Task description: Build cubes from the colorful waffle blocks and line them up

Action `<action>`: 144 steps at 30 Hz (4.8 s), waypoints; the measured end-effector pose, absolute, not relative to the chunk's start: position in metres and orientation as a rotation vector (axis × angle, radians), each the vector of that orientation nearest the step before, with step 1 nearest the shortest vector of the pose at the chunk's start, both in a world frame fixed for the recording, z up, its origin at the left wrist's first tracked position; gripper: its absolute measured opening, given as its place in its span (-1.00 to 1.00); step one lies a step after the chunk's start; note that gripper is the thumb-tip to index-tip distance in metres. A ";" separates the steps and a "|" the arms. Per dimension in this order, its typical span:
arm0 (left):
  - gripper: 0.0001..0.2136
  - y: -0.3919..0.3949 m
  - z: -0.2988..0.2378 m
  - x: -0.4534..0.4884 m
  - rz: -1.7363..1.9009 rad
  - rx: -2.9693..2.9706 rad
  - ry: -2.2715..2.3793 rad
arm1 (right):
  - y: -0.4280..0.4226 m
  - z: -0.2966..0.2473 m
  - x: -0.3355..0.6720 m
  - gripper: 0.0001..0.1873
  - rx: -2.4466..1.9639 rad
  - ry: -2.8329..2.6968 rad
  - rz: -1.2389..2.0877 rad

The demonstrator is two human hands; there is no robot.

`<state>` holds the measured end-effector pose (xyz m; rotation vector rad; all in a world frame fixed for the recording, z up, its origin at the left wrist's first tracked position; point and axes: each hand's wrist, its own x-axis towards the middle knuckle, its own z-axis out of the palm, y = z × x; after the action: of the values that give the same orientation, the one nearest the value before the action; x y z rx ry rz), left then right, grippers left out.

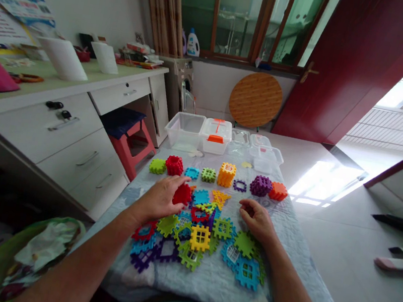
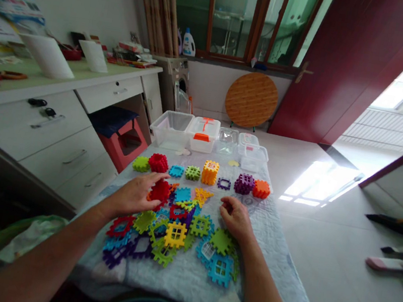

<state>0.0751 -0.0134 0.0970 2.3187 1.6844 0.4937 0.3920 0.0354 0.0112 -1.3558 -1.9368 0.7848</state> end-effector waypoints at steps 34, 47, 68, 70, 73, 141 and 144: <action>-0.27 0.129 0.109 -0.002 -0.091 2.356 1.589 | 0.034 0.014 0.392 -0.66 -1.359 -1.936 0.797; -0.62 0.052 0.117 0.051 0.350 2.695 1.525 | 0.034 0.017 0.391 -0.68 -1.357 -1.949 0.776; -0.42 0.013 0.052 0.075 0.420 2.241 1.593 | 0.036 0.015 0.392 -0.70 -1.377 -1.896 0.808; -0.44 0.011 0.056 0.076 0.424 2.245 1.573 | 0.037 0.013 0.392 -0.68 -1.382 -1.899 0.824; -0.48 0.010 0.061 0.076 0.471 2.253 1.512 | 0.037 0.012 0.393 -0.65 -1.377 -1.892 0.849; -0.67 -0.037 0.031 0.031 0.772 2.133 1.724 | 0.044 0.060 0.286 -0.53 -1.121 -2.810 0.564; -0.73 -0.036 0.034 0.031 0.757 2.174 1.704 | 0.042 0.064 0.297 -0.60 -1.170 -2.815 0.536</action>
<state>0.0312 -0.0357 0.0339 2.1740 1.7037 0.7569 0.2972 0.0418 0.0642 -1.1695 -2.8154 0.5361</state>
